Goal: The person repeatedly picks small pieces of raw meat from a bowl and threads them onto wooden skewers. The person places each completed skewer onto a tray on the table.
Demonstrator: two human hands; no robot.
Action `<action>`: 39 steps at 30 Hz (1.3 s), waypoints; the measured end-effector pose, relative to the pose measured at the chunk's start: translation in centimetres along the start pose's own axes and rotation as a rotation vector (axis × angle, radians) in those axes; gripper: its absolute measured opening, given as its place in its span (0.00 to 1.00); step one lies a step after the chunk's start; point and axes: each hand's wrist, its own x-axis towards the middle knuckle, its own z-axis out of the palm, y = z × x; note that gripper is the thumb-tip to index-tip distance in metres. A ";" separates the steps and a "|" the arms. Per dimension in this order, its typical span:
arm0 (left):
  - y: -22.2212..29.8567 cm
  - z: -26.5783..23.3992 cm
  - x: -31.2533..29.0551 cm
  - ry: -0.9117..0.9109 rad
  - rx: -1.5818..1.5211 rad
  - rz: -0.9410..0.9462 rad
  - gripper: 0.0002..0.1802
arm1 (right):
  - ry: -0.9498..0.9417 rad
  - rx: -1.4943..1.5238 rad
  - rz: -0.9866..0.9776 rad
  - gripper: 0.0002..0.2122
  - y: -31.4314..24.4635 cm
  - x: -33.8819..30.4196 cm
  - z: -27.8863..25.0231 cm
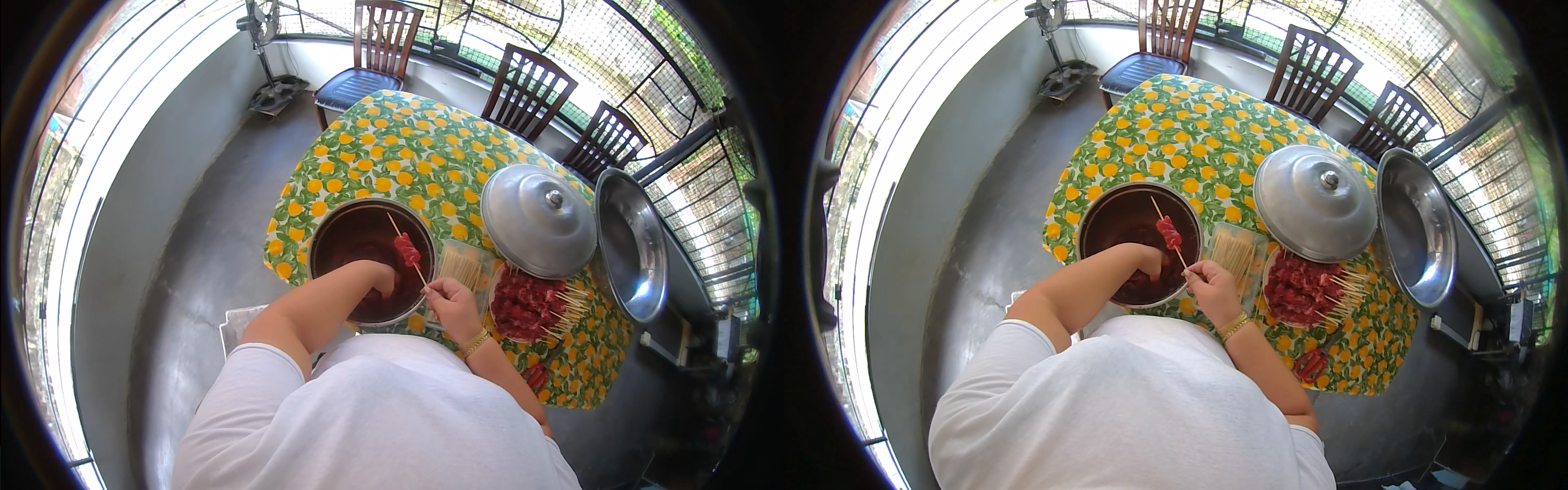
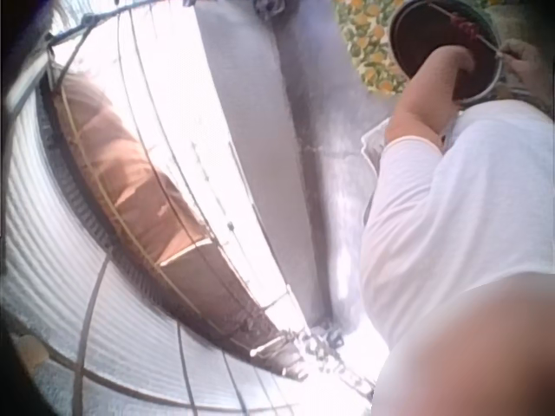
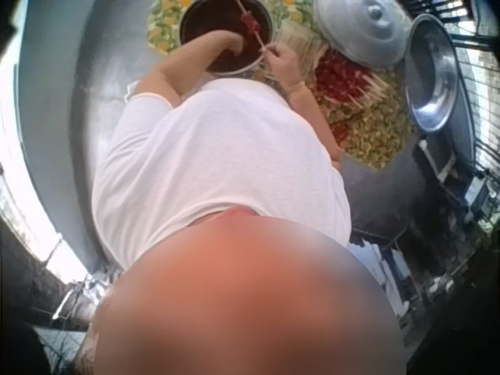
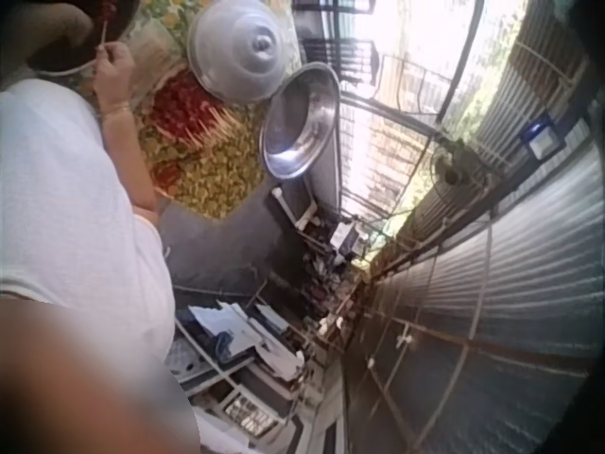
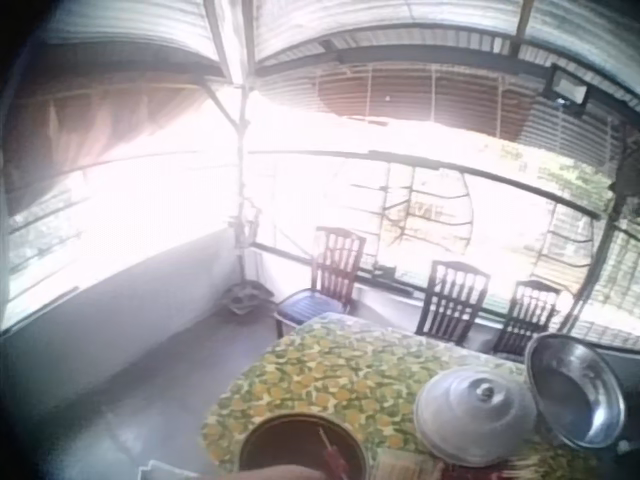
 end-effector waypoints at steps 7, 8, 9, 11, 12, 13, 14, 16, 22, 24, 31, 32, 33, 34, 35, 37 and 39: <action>-4.3 -1.9 -4.1 0.130 -0.971 0.109 0.25 | 0.006 0.012 0.044 0.04 0.2 -0.6 -0.8; -4.6 -1.9 -4.4 0.203 -1.116 0.154 0.25 | 0.010 0.004 0.047 0.04 0.3 -0.6 -0.8; -4.8 -1.8 -4.7 0.234 -1.261 0.228 0.24 | 0.026 -0.024 0.070 0.04 0.4 -0.6 -0.7; -4.9 -1.8 -5.2 0.307 -1.502 0.318 0.22 | 0.007 -0.029 0.050 0.04 0.7 -0.7 -0.7; -4.8 -2.0 -5.5 0.299 -1.621 0.326 0.23 | 0.010 -0.054 0.065 0.04 0.8 -0.8 -0.7; -4.7 -2.1 -5.7 0.298 -1.723 0.311 0.23 | -0.005 -0.045 0.035 0.04 0.9 -0.8 -0.6; -4.5 -2.2 -5.8 0.297 -1.823 0.312 0.24 | -0.014 -0.049 0.020 0.04 1.1 -0.8 -0.6; -4.1 -2.1 -5.8 0.314 -1.970 0.352 0.22 | -0.018 -0.093 -0.016 0.05 1.5 -0.9 -0.6; -3.7 -1.6 -5.5 0.553 -1.949 0.457 0.17 | -0.015 -0.267 -0.150 0.05 2.1 -1.0 -0.4; -3.5 -1.7 -5.7 0.586 -1.911 0.462 0.15 | -0.017 -0.322 -0.165 0.05 1.8 -1.2 -0.3; -3.5 -2.1 -5.7 0.810 -0.969 0.254 0.13 | 0.027 -0.427 -0.271 0.05 0.8 -1.3 -0.1; -3.6 -2.0 -5.6 0.825 -0.800 0.197 0.14 | 0.023 -0.412 -0.240 0.05 0.7 -1.3 -0.1; -3.6 -2.0 -5.6 0.842 -0.825 0.268 0.15 | 0.029 -0.421 -0.194 0.05 0.6 -1.2 -0.2; -3.6 -1.9 -5.6 0.850 -0.863 0.307 0.15 | 0.022 -0.437 -0.226 0.05 0.6 -1.3 -0.2; -3.6 -1.9 -5.7 0.831 -0.916 0.301 0.15 | 0.025 -0.476 -0.244 0.05 0.5 -1.4 -0.2; -3.5 -2.0 -6.3 0.703 -1.209 0.305 0.16 | 0.034 -0.516 -0.272 0.05 0.4 -1.5 -0.2; -3.2 -2.3 -7.1 0.547 -1.464 0.329 0.16 | 0.044 -0.533 -0.283 0.05 0.4 -1.6 -0.1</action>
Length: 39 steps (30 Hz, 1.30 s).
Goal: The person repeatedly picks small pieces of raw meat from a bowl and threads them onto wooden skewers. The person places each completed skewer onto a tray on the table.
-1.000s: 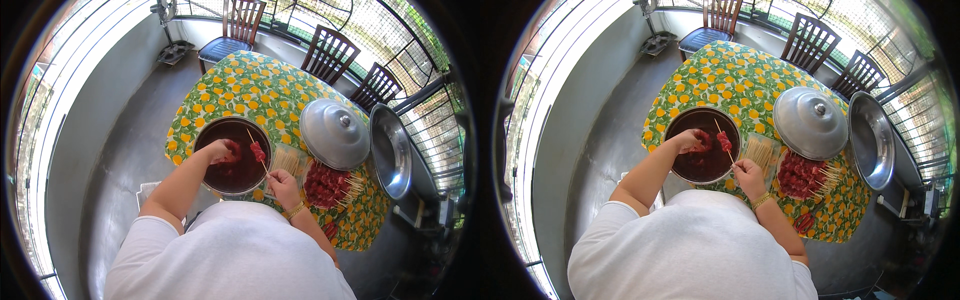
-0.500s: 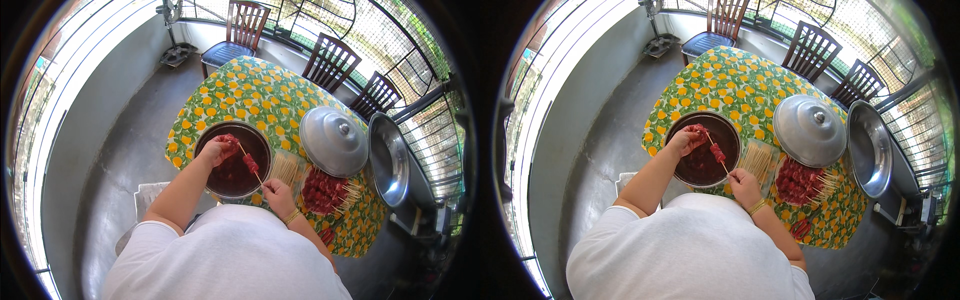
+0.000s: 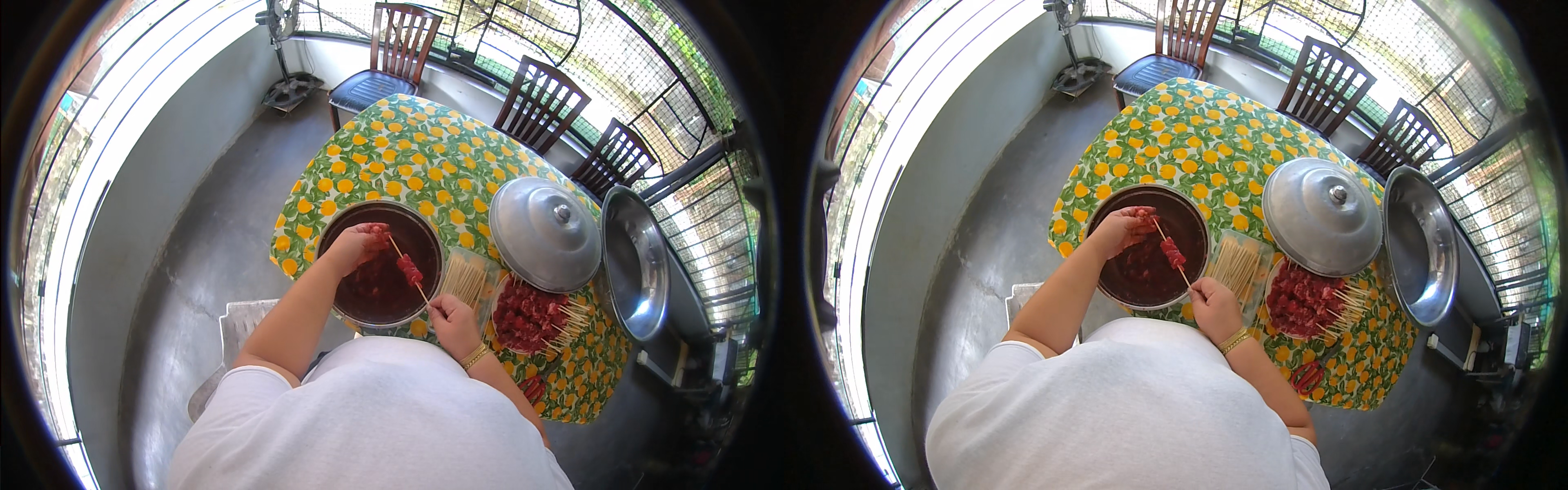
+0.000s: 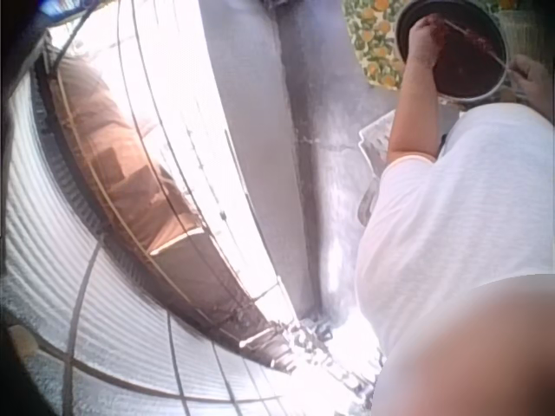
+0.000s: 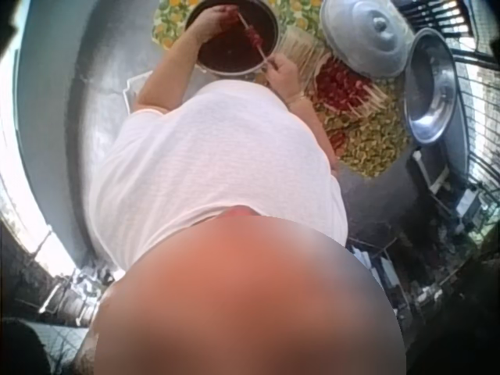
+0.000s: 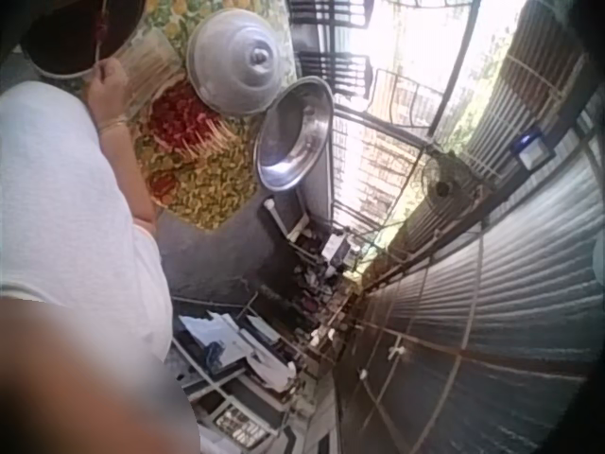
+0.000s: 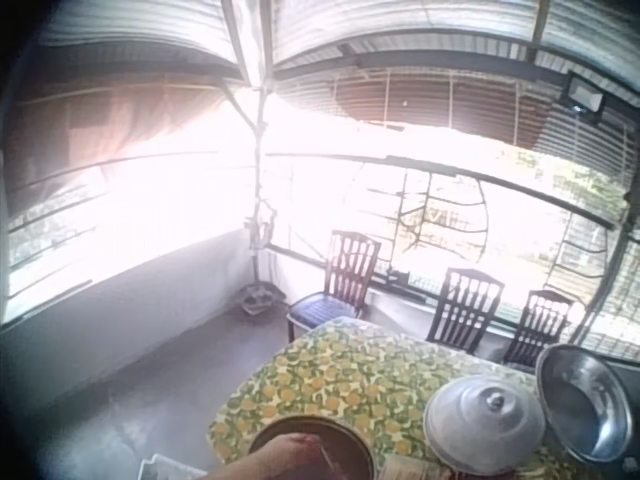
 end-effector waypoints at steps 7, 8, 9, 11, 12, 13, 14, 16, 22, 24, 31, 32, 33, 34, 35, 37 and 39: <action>1.4 0.4 -0.7 -0.074 -0.281 -0.056 0.16 | 0.006 0.005 -0.066 0.04 -0.3 0.0 -0.2; 1.4 0.5 -0.7 -0.059 -0.257 -0.039 0.16 | 0.010 -0.002 -0.080 0.04 -0.4 0.0 -0.3; 1.4 0.6 -0.7 -0.066 -0.246 -0.014 0.15 | 0.013 -0.020 -0.082 0.03 -0.4 0.0 -0.3; 1.4 0.9 -0.7 -0.053 -0.213 0.022 0.14 | 0.028 -0.017 -0.114 0.03 -0.5 0.0 -0.2; 1.4 1.0 -0.8 -0.053 -0.209 0.038 0.14 | 0.036 -0.032 -0.117 0.03 -0.6 0.0 -0.2; 1.5 1.2 -0.8 -0.046 -0.202 0.050 0.14 | 0.045 -0.008 -0.123 0.03 -0.6 0.1 -0.2; 1.5 1.3 -0.9 -0.038 -0.195 0.062 0.14 | 0.053 0.006 -0.121 0.03 -0.7 0.1 -0.2; 1.8 1.4 -1.0 -0.032 -0.225 0.074 0.13 | 0.051 0.022 -0.096 0.03 -0.8 0.1 -0.3; 2.2 1.9 -1.0 -0.008 -0.272 0.102 0.12 | 0.051 -0.004 -0.096 0.03 -1.4 0.0 -0.8; 2.2 2.2 -0.9 -0.009 -0.292 0.114 0.12 | 0.060 -0.022 -0.098 0.03 -1.5 0.1 -0.7; 2.5 3.0 -1.2 -0.050 -0.331 0.148 0.12 | 0.085 -0.046 -0.166 0.03 -1.5 0.2 -1.0; 2.6 3.1 -1.3 -0.047 -0.315 0.155 0.12 | 0.089 -0.058 -0.176 0.02 -1.4 0.2 -1.1; 2.7 3.3 -1.4 -0.048 -0.308 0.164 0.12 | 0.093 -0.078 -0.175 0.02 -1.4 0.3 -1.1; 2.8 3.4 -1.5 -0.050 -0.301 0.172 0.12 | 0.112 -0.077 -0.207 0.02 -1.4 0.3 -1.1; 2.8 3.6 -1.6 -0.043 -0.292 0.174 0.12 | 0.131 -0.083 -0.229 0.02 -1.4 0.3 -1.1; 2.8 4.0 -1.9 -0.053 -0.284 0.109 0.12 | 0.152 -0.081 -0.245 0.02 -1.4 0.3 -1.1; 2.9 4.2 -2.2 -0.052 -0.280 0.037 0.11 | 0.153 -0.064 -0.225 0.02 -1.3 0.3 -1.1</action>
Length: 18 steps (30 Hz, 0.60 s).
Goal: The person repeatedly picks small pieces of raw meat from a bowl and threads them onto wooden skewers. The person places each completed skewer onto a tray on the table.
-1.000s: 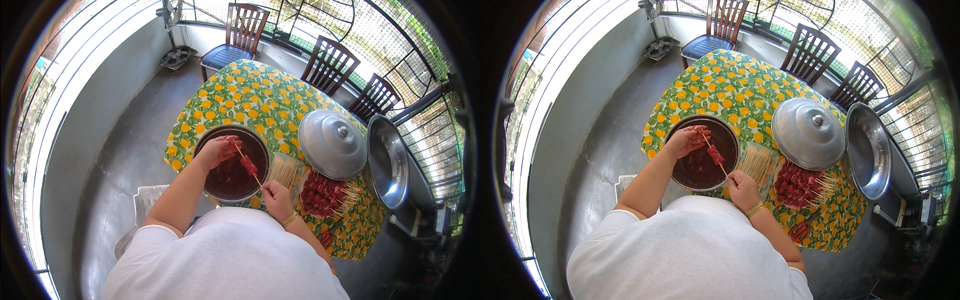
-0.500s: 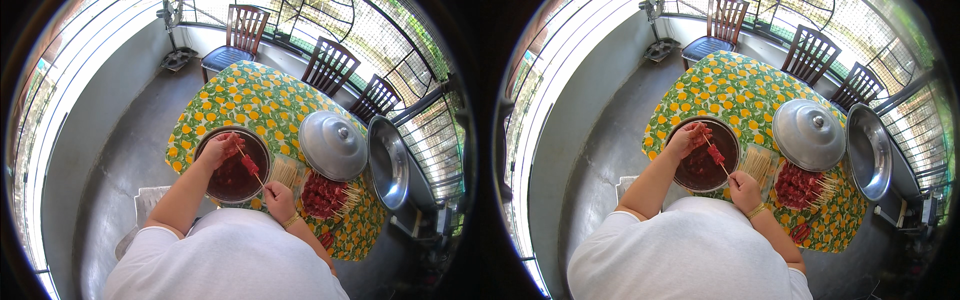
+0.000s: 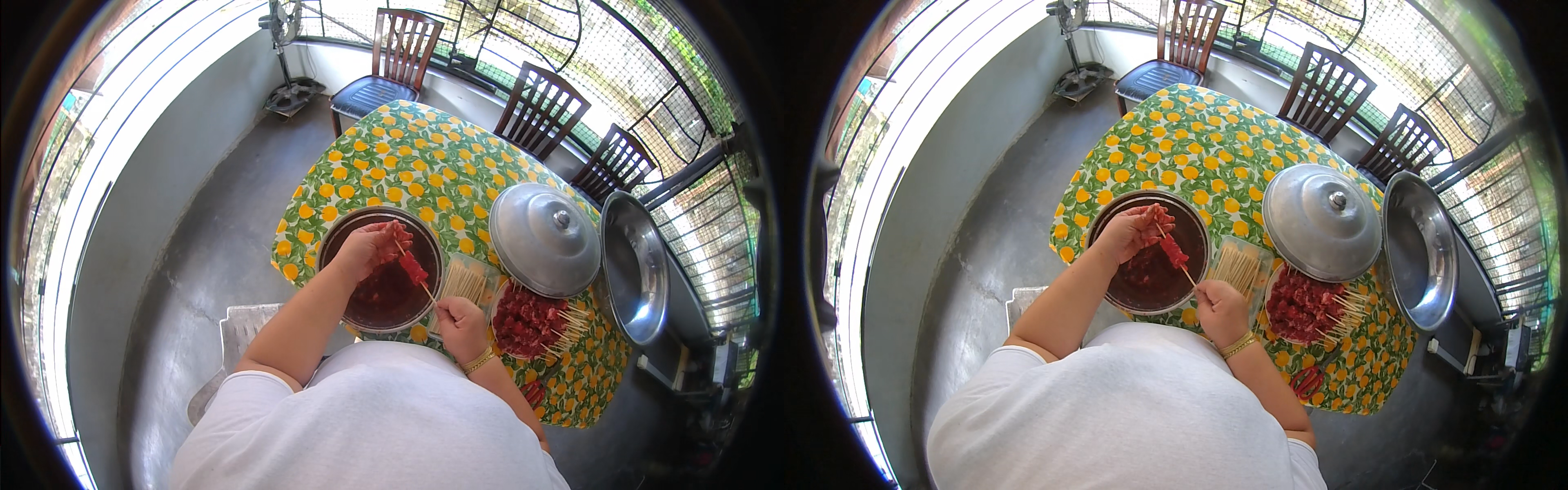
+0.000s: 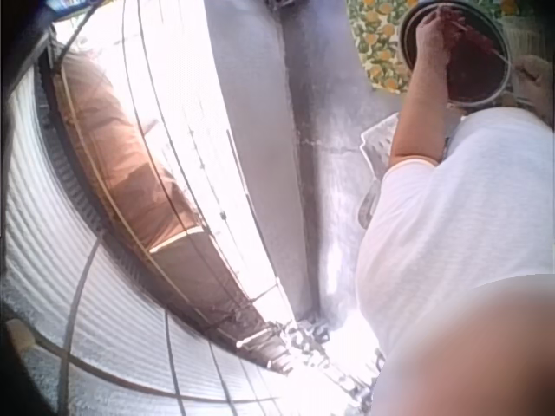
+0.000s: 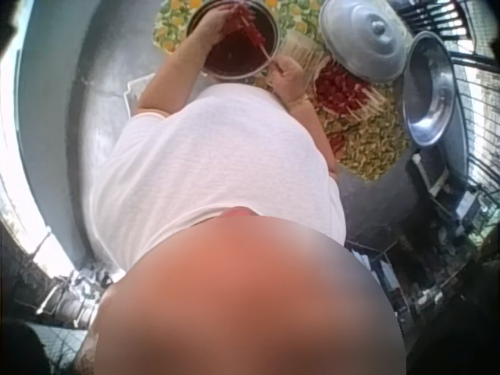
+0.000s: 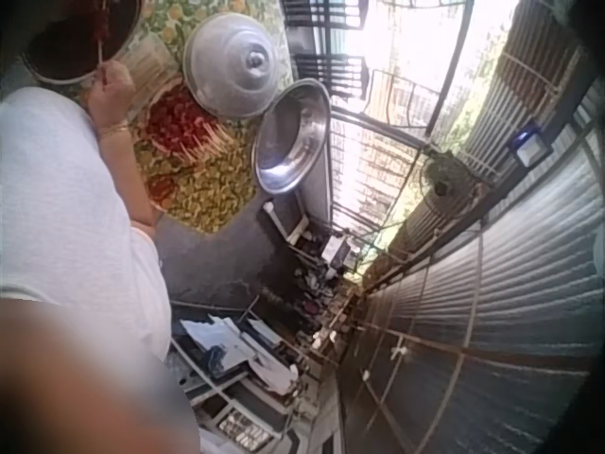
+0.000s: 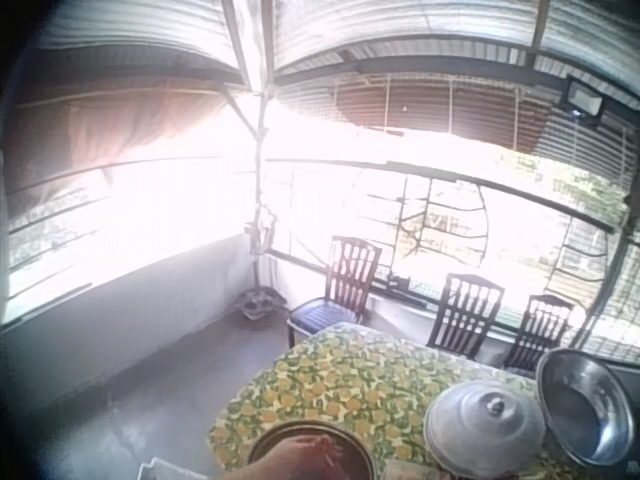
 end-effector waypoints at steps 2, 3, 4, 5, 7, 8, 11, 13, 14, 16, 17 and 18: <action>0.0 0.1 -0.2 0.011 -0.003 -0.068 0.12 | 0.003 -0.034 -0.013 0.02 0.1 0.0 0.0; 0.0 0.1 -0.2 -0.007 -0.001 -0.086 0.11 | 0.005 -0.052 -0.012 0.02 0.2 0.0 0.0; -0.1 0.1 -0.2 -0.021 0.003 -0.098 0.11 | -0.001 -0.036 0.013 0.02 0.2 0.0 0.1; -0.2 0.0 -0.2 -0.033 0.008 -0.110 0.11 | -0.007 -0.021 0.037 0.02 0.3 0.1 0.2; -0.2 -0.2 0.0 -0.050 -0.009 -0.140 0.13 | -0.013 0.023 0.077 0.02 0.5 0.1 0.4; -0.2 -0.3 0.1 -0.061 -0.019 -0.155 0.13 | -0.013 0.051 0.095 0.02 0.6 0.1 0.4; 0.1 -1.1 0.6 -0.249 -0.264 -0.262 0.20 | -0.054 0.240 0.221 0.02 0.9 0.2 0.4; 0.4 -1.6 0.9 -0.308 -0.334 -0.257 0.22 | -0.077 0.355 0.292 0.02 1.1 0.2 0.4; 0.5 -1.8 1.0 -0.323 -0.374 -0.259 0.23 | -0.078 0.386 0.309 0.03 1.1 0.3 0.4; 0.3 -2.1 1.3 -0.300 -0.340 -0.191 0.19 | -0.078 0.424 0.334 0.03 1.3 0.2 0.4; 0.1 -2.2 1.4 -0.292 -0.320 -0.155 0.18 | -0.077 0.431 0.340 0.03 1.4 0.2 0.3; -0.2 -2.2 1.5 -0.285 -0.323 -0.108 0.16 | -0.078 0.422 0.359 0.03 1.5 0.2 0.3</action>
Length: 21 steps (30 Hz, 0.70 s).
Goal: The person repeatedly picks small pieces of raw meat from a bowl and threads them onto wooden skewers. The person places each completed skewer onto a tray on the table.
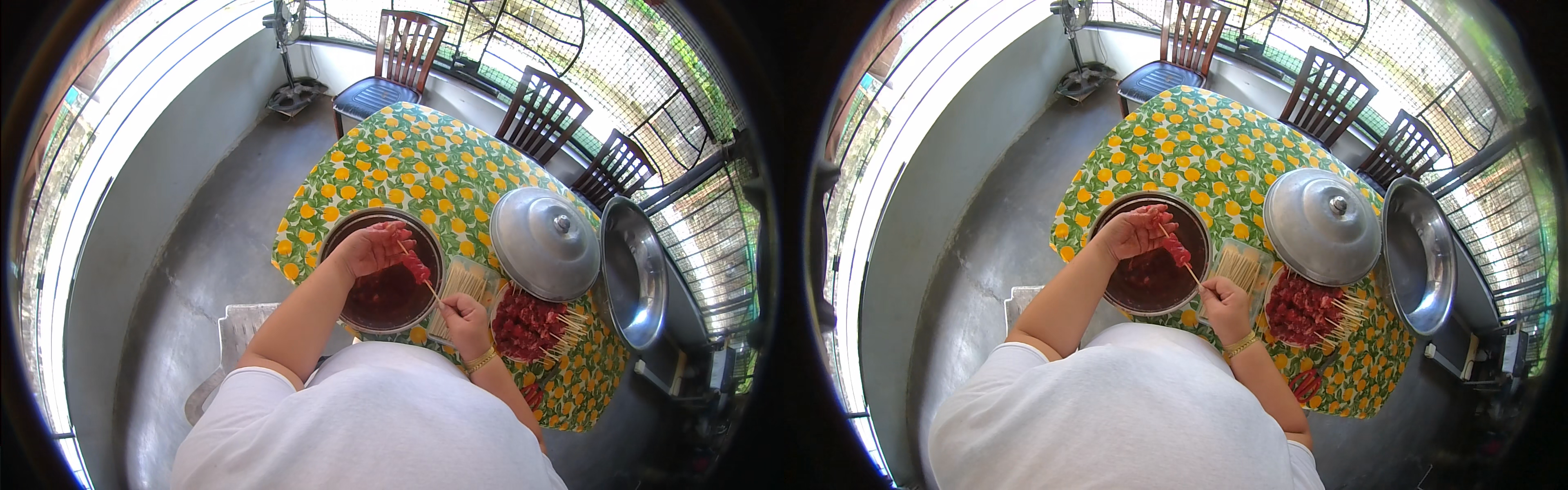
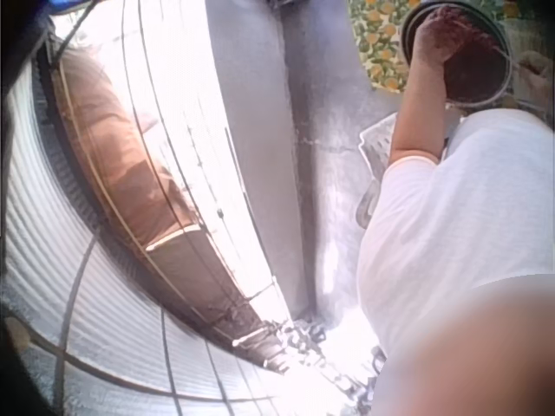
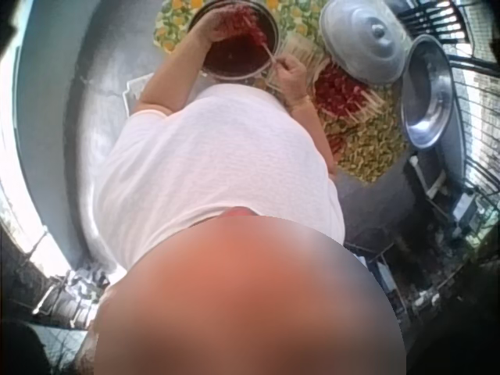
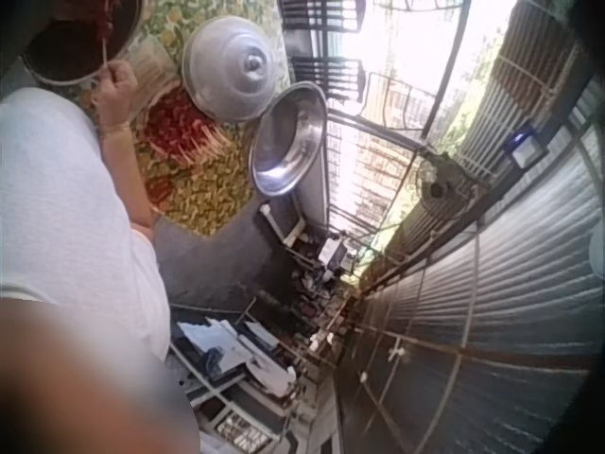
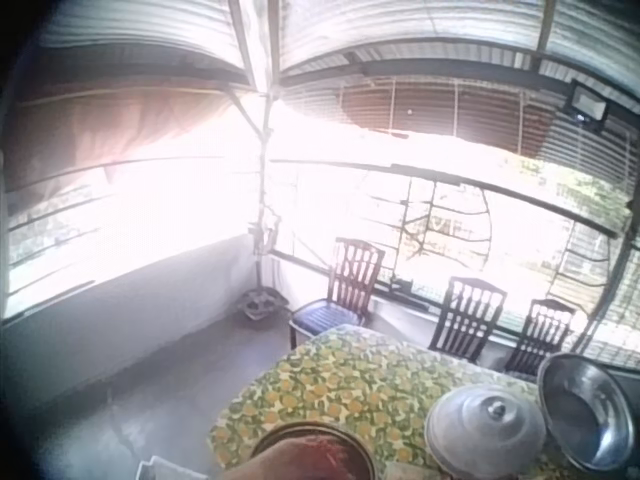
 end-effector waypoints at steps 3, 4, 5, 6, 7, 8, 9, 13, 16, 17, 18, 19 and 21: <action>-0.4 -0.1 0.4 -0.011 0.028 0.124 0.09 | -0.007 0.024 0.005 0.03 0.0 -0.1 -0.2; -0.5 -0.1 0.5 0.001 0.035 0.151 0.08 | -0.008 0.021 0.003 0.03 0.0 -0.1 -0.2; -0.5 0.0 0.5 0.010 0.043 0.181 0.06 | -0.010 0.019 -0.001 0.03 -0.1 -0.1 -0.3; -0.6 0.1 0.6 0.048 0.066 0.215 0.06 | -0.011 0.017 -0.004 0.03 -0.2 -0.2 -0.3; -0.6 0.3 0.7 0.085 0.090 0.251 0.06 | -0.011 0.001 -0.014 0.03 -0.3 -0.2 -0.2; -0.7 0.5 0.7 0.134 0.115 0.282 0.06 | -0.010 -0.014 -0.024 0.03 -0.4 -0.2 -0.2; -0.7 0.7 0.8 0.164 0.137 0.314 0.06 | -0.010 -0.029 -0.035 0.03 -0.5 -0.3 -0.1; -1.5 1.8 1.0 0.332 0.208 0.416 0.07 | 0.008 -0.041 -0.095 0.03 -0.8 -0.3 0.3; -2.5 2.5 1.2 0.411 0.223 0.489 0.08 | 0.023 -0.105 -0.158 0.03 -0.8 -0.3 0.8; -2.7 2.7 1.3 0.429 0.223 0.513 0.08 | 0.024 -0.113 -0.164 0.03 -0.8 -0.3 1.0; -2.9 3.0 1.3 0.426 0.227 0.509 0.08 | 0.025 -0.125 -0.166 0.03 -0.8 -0.3 1.1; -3.0 3.2 1.3 0.424 0.230 0.505 0.09 | 0.033 -0.114 -0.159 0.02 -0.9 -0.3 1.2; -3.0 3.5 1.1 0.400 0.191 0.526 0.09 | 0.051 -0.111 -0.132 0.02 -0.9 -0.2 1.3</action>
